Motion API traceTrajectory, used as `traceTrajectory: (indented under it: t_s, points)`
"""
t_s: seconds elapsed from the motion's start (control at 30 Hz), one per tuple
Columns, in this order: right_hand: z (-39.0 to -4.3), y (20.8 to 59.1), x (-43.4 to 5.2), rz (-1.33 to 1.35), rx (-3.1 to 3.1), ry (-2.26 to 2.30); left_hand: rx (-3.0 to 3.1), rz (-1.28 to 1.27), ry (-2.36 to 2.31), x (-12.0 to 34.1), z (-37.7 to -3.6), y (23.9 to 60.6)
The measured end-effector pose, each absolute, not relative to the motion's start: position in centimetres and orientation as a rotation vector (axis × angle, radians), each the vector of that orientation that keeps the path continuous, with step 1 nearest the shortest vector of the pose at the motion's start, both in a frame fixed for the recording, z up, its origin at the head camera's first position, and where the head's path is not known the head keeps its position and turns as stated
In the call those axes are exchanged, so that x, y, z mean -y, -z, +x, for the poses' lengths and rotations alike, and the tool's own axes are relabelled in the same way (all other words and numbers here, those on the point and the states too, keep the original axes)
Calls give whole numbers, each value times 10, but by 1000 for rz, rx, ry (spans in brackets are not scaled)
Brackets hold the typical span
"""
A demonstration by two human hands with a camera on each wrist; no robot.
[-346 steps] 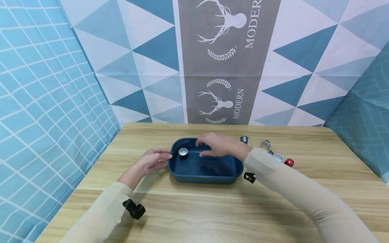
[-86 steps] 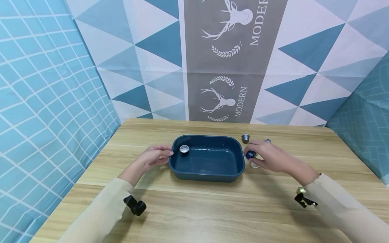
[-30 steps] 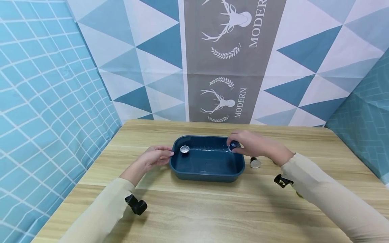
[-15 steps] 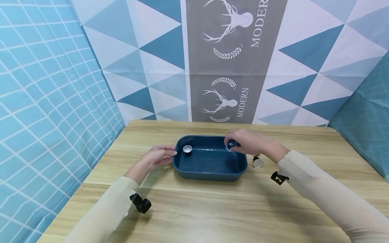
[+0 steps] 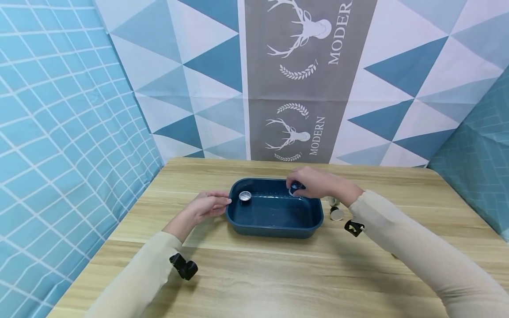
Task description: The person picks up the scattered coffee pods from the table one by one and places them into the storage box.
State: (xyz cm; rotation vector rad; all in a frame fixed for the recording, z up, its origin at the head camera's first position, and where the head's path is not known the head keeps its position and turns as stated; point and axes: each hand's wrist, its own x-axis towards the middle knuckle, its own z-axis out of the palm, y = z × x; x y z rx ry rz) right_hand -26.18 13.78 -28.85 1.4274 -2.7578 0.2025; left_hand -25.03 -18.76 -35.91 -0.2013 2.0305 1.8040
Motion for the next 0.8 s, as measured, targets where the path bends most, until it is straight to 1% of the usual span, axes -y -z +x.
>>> traceTrajectory:
  t_s: [0.2, 0.57, 0.8]
  points:
    - [-266, 291, -132, 1441, 2773, -208, -2033, -203, -1802, 189, -249, 360]
    - [-284, 297, -117, 1484, 2752, -214, -2016, -202, -1798, 190, -250, 360]
    - [-289, 300, -103, 1441, 2811, -143, -2018, -195, -1796, 189, -252, 361]
